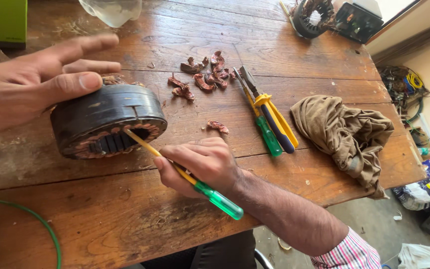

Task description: The person holds an electric motor stator on a wooden workbench and pries burnt copper windings out of its slots, first by hand and then using a screwdriver and pliers. They rotate the stator between pulls and drop the extracted copper pieces onto the table, continuing slot by slot.

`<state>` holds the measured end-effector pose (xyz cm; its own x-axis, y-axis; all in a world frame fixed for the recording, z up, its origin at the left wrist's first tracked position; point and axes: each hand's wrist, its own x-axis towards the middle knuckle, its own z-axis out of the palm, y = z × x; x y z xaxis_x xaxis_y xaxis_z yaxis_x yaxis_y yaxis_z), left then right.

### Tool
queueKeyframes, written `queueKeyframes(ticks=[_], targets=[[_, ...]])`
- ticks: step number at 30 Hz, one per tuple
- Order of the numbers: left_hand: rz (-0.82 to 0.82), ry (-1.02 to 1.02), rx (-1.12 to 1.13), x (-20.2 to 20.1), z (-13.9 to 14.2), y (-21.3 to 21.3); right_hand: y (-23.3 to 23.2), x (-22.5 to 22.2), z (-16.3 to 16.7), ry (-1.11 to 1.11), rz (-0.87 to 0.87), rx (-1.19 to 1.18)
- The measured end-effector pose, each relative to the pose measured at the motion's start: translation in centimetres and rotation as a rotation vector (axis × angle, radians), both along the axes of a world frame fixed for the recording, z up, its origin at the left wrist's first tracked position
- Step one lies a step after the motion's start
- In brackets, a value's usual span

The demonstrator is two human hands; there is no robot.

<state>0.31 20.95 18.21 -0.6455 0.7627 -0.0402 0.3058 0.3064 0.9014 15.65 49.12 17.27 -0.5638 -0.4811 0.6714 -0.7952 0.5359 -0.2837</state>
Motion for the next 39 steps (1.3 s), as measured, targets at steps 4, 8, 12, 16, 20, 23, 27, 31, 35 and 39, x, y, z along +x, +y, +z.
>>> queueKeyframes(ticks=[4, 8, 12, 16, 20, 23, 27, 31, 35, 39], targets=[[0.044, 0.016, -0.023, -0.3, -0.3, -0.1, -0.2, -0.1, -0.1, -0.088, -0.002, 0.033], [0.021, -0.175, 0.002, -0.5, -0.5, -0.2, -0.4, -0.1, -0.1, -0.113, -0.012, 0.072], [0.079, -0.340, -0.018, -0.5, -0.7, -0.1, -0.5, -0.1, 0.0, -0.125, -0.033, 0.073], [0.152, -0.346, -0.024, -0.3, -0.7, 0.4, -0.7, -0.2, 0.0, -0.122, -0.029, 0.072], [0.152, -0.265, 0.000, 0.1, -0.3, 0.3, -0.7, -0.2, 0.0, -0.133, -0.020, 0.059], [0.108, -0.264, 0.058, 0.3, -0.1, 0.3, -0.6, -0.2, 0.0, -0.140, -0.031, 0.085], [0.088, -0.238, 0.092, 0.6, 0.2, 0.1, -0.5, -0.3, 0.0, -0.125, -0.030, 0.092], [0.098, -0.370, 0.189, 0.5, 0.5, 0.5, -0.5, -0.3, -0.1, -0.133, -0.018, 0.092], [0.279, -0.452, 0.298, 0.3, 0.4, 1.2, -0.5, -0.2, -0.1, -0.118, -0.017, 0.075], [0.295, -0.461, 0.329, 0.0, 0.1, 1.3, -0.5, -0.2, -0.2, -0.137, -0.023, 0.092]])
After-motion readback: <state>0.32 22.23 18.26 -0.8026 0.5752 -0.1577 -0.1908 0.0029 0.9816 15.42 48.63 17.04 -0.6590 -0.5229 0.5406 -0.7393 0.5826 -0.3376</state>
